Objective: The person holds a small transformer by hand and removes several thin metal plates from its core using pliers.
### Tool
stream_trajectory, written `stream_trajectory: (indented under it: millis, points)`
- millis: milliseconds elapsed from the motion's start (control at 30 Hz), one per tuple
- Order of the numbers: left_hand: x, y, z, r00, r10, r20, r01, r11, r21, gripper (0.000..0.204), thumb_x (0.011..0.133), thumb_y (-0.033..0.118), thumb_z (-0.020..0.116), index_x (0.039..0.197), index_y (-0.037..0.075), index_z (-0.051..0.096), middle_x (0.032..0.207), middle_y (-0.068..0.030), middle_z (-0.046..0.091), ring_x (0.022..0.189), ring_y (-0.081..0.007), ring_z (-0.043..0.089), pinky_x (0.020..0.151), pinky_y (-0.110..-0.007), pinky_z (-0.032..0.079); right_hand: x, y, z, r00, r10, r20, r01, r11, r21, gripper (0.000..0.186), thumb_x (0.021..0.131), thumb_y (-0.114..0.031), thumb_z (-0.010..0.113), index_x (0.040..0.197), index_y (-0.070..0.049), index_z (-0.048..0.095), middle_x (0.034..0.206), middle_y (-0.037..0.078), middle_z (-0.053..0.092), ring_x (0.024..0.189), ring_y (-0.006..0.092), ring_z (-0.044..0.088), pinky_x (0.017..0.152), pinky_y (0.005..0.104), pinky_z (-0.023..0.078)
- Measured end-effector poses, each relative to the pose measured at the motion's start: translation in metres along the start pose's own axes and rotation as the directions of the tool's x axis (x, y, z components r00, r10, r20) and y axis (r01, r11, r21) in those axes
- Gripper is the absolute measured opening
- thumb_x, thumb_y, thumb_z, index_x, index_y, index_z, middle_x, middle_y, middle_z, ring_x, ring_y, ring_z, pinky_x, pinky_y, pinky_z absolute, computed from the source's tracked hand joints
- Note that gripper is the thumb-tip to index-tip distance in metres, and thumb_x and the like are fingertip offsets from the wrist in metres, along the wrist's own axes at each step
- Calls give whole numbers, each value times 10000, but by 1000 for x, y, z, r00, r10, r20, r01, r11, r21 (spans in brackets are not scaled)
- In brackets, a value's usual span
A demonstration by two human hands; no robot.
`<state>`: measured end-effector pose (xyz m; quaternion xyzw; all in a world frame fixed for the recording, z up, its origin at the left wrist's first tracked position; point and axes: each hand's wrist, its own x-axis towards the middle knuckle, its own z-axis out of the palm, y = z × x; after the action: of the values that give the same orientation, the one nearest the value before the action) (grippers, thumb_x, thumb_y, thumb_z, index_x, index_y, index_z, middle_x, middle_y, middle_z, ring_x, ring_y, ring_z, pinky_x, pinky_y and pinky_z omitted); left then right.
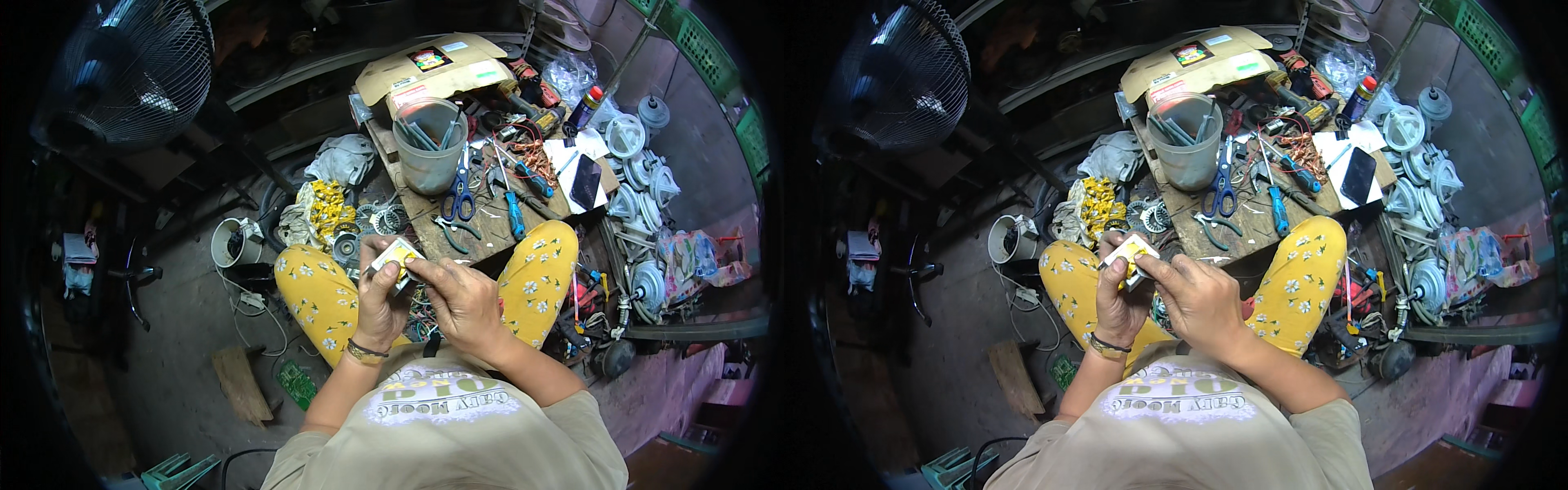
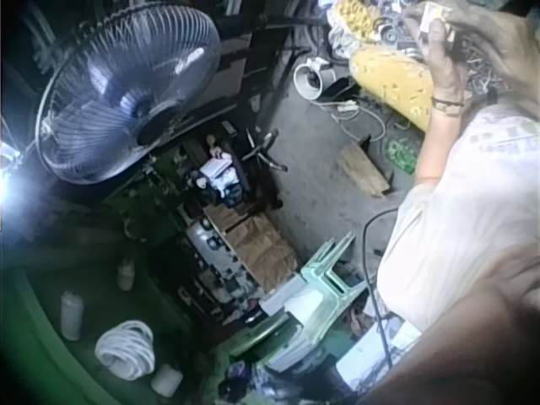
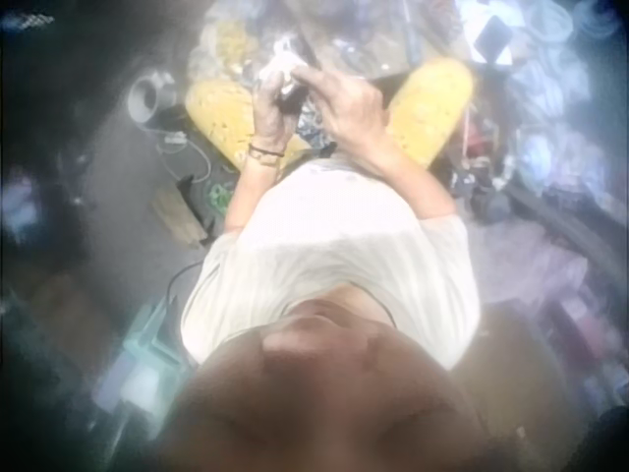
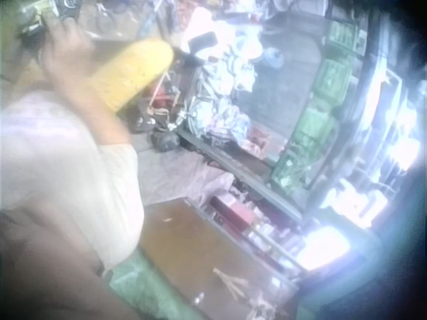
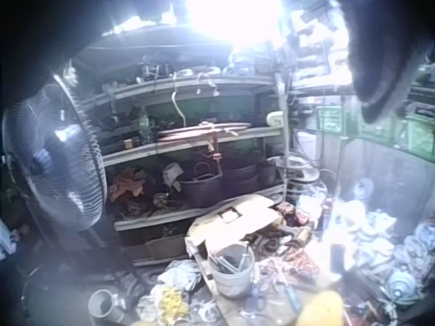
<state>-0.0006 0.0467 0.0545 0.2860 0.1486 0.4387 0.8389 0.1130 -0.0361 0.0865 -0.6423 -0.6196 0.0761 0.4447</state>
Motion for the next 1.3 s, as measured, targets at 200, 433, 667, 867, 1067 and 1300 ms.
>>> stream_trajectory:
  millis: [200, 433, 667, 867, 1067, 1300]
  points:
    - [4, -15, -3, 992, 121, 25, -119, 991, -60, 416, 837, 238, 720, 1071, 122, 397, 1088, -52, 473, 987, -158, 537, 877, -313, 489, -13, 7, 15, 905, 302, 298, -413, 466, 782, 355, 1009, -240, 442, 1302, -43, 470, 786, -17, 473, 655, 51, 387, 597, 211, 357]
    - [8, -12, -6, 996, 88, 20, -90, 991, 95, 435, 851, 342, 712, 1047, 114, 397, 1062, -41, 480, 965, -140, 541, 835, -295, 510, 3, 8, -12, 925, 343, 164, -378, 878, 295, 545, 795, -331, 744, 1218, -69, 521, 821, 109, 672, 760, 216, 691, 644, 308, 511]
    - [8, -15, -12, 981, 151, 122, -178, 953, 247, 378, 854, 289, 703, 1018, 107, 415, 1040, -42, 430, 940, -119, 468, 833, -261, 413, 24, 17, -18, 945, 281, 165, -315, 920, 233, 318, 706, -239, 809, 892, -51, 633, 596, 66, 551, 502, 206, 557, 501, 330, 424]
    - [10, -11, -2, 991, 123, 59, -134, 956, 260, 360, 833, 245, 700, 1019, 106, 424, 1024, -30, 431, 930, -108, 458, 829, -262, 408, 21, 20, -17, 997, -76, 29, 78, 994, -82, 210, 683, -45, 699, 859, -41, 584, 762, 133, 626, 681, 313, 644, 581, 403, 494]
    - [12, -16, -2, 998, 70, -4, -69, 994, 87, 302, 810, 212, 644, 977, 117, 411, 999, -54, 500, 944, -182, 573, 844, -339, 526, 20, 34, 3, 966, 255, 29, -251, 917, 310, 114, 810, -49, 652, 865, -20, 555, 710, 54, 576, 643, 171, 578, 579, 311, 446]
    - [21, -16, -4, 987, -9, 159, 29, 992, -123, 283, 798, 218, 620, 959, 108, 416, 991, -79, 493, 970, -224, 574, 853, -375, 547, 21, 40, 10, 848, 438, 299, -469, 356, 808, 144, 934, -184, 613, 920, -57, 548, 717, -44, 508, 612, 27, 444, 548, 191, 368]
